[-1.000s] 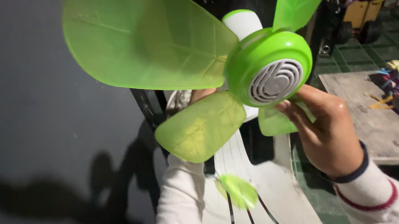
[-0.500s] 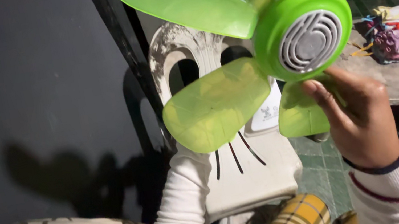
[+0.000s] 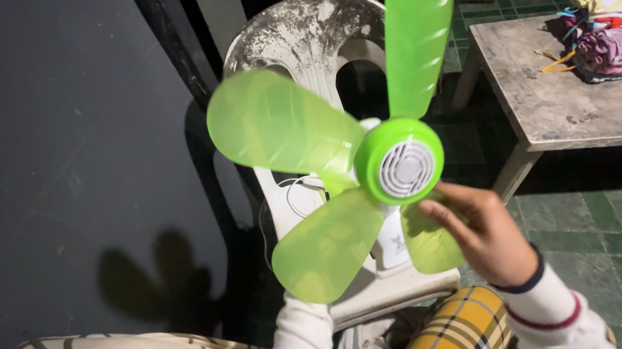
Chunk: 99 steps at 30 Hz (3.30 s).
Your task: The person unplugs a small green fan from a wall socket, then removes the fan blades from the motor housing by hand. The fan is placed on a white plastic chair during the process.
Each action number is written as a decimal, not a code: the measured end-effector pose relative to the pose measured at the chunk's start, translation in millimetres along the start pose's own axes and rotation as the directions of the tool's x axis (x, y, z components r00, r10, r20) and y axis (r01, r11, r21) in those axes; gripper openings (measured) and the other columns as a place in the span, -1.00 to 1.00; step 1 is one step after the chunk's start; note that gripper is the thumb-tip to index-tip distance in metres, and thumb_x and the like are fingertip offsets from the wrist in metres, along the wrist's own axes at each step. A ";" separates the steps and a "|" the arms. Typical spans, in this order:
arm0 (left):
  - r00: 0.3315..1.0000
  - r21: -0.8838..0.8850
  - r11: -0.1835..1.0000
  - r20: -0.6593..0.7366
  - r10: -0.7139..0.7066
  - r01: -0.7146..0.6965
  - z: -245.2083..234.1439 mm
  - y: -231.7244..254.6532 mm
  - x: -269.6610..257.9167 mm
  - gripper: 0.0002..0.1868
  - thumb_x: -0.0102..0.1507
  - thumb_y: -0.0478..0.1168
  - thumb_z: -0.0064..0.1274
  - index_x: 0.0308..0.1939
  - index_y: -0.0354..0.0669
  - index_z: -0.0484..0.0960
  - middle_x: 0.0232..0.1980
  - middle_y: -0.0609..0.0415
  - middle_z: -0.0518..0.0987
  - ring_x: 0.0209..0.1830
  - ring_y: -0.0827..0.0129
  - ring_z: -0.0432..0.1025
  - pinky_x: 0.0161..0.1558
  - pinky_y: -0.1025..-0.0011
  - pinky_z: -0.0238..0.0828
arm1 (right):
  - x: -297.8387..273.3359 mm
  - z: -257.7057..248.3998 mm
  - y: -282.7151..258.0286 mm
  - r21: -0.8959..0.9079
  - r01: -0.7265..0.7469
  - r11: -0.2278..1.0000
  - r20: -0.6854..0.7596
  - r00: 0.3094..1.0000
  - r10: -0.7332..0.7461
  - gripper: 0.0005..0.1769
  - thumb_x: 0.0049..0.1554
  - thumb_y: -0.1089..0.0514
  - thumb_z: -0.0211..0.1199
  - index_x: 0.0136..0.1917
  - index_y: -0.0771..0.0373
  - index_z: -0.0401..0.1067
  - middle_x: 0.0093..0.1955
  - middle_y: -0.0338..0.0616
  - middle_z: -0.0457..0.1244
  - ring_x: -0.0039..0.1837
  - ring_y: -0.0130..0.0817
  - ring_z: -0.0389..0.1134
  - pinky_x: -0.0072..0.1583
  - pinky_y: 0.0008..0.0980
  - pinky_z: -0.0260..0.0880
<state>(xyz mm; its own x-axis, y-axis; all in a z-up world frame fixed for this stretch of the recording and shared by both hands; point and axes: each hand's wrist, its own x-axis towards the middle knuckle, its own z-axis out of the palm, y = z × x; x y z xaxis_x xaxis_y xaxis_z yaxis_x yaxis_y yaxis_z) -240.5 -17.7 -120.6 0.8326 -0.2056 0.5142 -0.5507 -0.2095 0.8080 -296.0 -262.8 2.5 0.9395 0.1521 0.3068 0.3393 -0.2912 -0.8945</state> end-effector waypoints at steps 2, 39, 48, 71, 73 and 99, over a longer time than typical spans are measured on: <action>1.000 0.024 0.999 0.004 -0.021 0.021 -3.0 -5.2 -11.3 -0.41 0.24 -0.07 0.21 0.29 -0.24 0.44 0.28 -0.20 0.48 0.27 0.00 0.38 0.26 0.15 0.33 | -0.7 9.7 14.3 0.058 -0.033 0.998 0.025 0.999 0.031 -0.67 0.23 0.21 0.18 0.20 0.43 0.50 -0.07 -0.09 0.49 -0.05 -0.52 0.41 0.03 -0.47 0.45; 0.955 -0.379 0.901 -0.113 -0.273 0.212 86.6 -60.3 -61.9 -0.31 0.31 0.10 0.13 0.35 -0.30 0.39 0.29 -0.11 0.47 0.28 0.17 0.37 0.26 0.24 0.33 | -1.2 43.9 113.4 0.065 -0.349 0.935 0.119 0.933 0.340 -0.64 0.20 0.11 0.21 0.16 0.41 0.53 -0.11 -0.04 0.52 -0.08 -0.48 0.49 0.00 -0.45 0.49; 0.887 -0.424 0.867 -0.248 -0.390 0.263 84.1 -21.8 -30.8 -0.49 0.29 0.02 0.22 0.12 -0.32 0.56 -0.02 0.01 0.65 -0.10 0.33 0.54 -0.07 0.39 0.52 | -0.9 64.4 97.4 0.049 -0.287 0.957 0.145 0.950 0.277 -0.68 0.21 0.16 0.20 0.13 0.43 0.52 -0.12 -0.03 0.51 -0.04 -0.46 0.50 0.01 -0.42 0.49; 0.991 -0.274 0.954 0.019 0.133 -0.123 11.7 -19.4 31.5 0.10 -0.06 0.08 0.52 0.41 -0.27 0.29 0.31 -0.07 0.41 0.34 0.16 0.32 0.38 0.25 0.34 | 7.7 82.2 211.5 0.132 -0.394 0.909 0.435 0.848 0.304 -0.61 0.26 0.11 0.13 0.27 0.37 0.38 0.15 -0.04 0.40 0.18 -0.36 0.41 0.24 -0.35 0.41; 0.997 -0.462 0.885 0.081 -0.017 0.053 13.5 -19.4 30.6 0.17 -0.01 0.00 0.53 0.49 -0.33 0.15 0.25 -0.04 0.45 0.21 0.29 0.42 0.23 0.35 0.46 | 6.3 83.6 205.0 0.095 -0.450 0.888 0.366 0.845 0.389 -0.66 0.26 0.11 0.06 0.23 0.34 0.36 0.09 -0.02 0.39 0.12 -0.33 0.44 0.19 -0.32 0.45; 0.981 -0.336 0.928 -0.161 0.110 -0.159 43.5 5.1 46.0 -0.27 0.07 -0.31 0.46 0.25 -0.28 0.42 0.11 0.01 0.50 0.07 0.35 0.46 0.11 0.38 0.50 | 18.0 57.5 126.7 -0.067 -0.176 0.982 0.156 0.970 0.184 -0.62 0.18 0.22 0.18 0.25 0.36 0.37 0.03 0.03 0.44 0.05 -0.28 0.46 0.12 -0.35 0.42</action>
<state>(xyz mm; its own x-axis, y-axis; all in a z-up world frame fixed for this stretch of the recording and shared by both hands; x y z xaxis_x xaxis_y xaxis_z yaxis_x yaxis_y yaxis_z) -207.5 -69.9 -105.3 0.7655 -0.0704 0.6396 -0.6243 0.1594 0.7648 -238.7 -242.7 -124.0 0.9669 0.2417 0.0821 0.1713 -0.3760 -0.9106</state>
